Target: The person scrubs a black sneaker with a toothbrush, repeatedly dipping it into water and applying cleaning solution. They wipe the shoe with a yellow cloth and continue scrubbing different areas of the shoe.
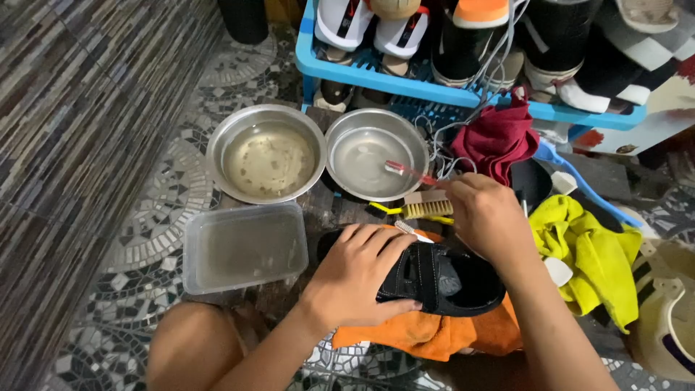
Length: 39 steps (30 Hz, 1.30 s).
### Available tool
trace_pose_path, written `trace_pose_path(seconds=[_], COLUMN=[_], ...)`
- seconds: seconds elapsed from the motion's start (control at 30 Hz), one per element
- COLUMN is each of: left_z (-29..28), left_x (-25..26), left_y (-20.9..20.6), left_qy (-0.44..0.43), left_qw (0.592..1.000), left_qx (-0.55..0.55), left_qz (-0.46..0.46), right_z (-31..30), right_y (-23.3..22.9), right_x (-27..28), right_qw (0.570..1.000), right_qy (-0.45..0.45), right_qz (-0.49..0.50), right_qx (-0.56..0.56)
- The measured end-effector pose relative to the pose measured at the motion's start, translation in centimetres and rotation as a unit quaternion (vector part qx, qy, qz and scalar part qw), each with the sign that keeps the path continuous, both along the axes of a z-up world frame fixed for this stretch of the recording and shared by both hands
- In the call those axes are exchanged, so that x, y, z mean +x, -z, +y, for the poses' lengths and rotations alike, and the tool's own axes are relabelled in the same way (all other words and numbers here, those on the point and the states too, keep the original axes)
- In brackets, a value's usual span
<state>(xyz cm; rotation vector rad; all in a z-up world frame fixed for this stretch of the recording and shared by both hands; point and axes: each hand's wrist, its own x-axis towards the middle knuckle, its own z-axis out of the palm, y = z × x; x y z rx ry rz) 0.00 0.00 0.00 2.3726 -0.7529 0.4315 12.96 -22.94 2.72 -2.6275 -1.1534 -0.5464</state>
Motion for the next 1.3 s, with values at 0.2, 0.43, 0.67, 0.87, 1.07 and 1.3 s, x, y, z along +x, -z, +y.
trace_pose_path(seconds=[0.2, 0.43, 0.67, 0.87, 1.07, 1.3], left_z=[0.0, 0.0, 0.0, 0.0, -0.1, 0.2], left_x=[-0.1, -0.3, -0.3, -0.3, 0.0, -0.3], left_y=[0.2, -0.1, 0.1, -0.1, 0.0, -1.0], left_qy=[-0.005, -0.014, -0.014, -0.016, -0.013, 0.019], left_qw=[1.000, 1.000, 1.000, 1.000, 1.000, 0.999], left_qx=[0.000, 0.000, 0.007, 0.004, 0.005, -0.022], left_qz=[-0.003, -0.012, -0.003, -0.011, -0.012, 0.028], right_z=[0.9, 1.4, 1.9, 2.1, 2.0, 1.7], right_y=[-0.1, 1.0, 1.0, 1.0, 1.2, 0.5], right_x=[-0.4, 0.1, 0.2, 0.2, 0.5, -0.2], right_qw=[0.999, 0.994, 0.991, 0.989, 0.986, 0.991], right_qy=[0.009, 0.002, 0.016, 0.032, 0.036, 0.030], right_qz=[-0.045, -0.082, -0.103, -0.099, -0.116, -0.096], right_qx=[-0.009, -0.078, -0.089, -0.101, -0.112, -0.085])
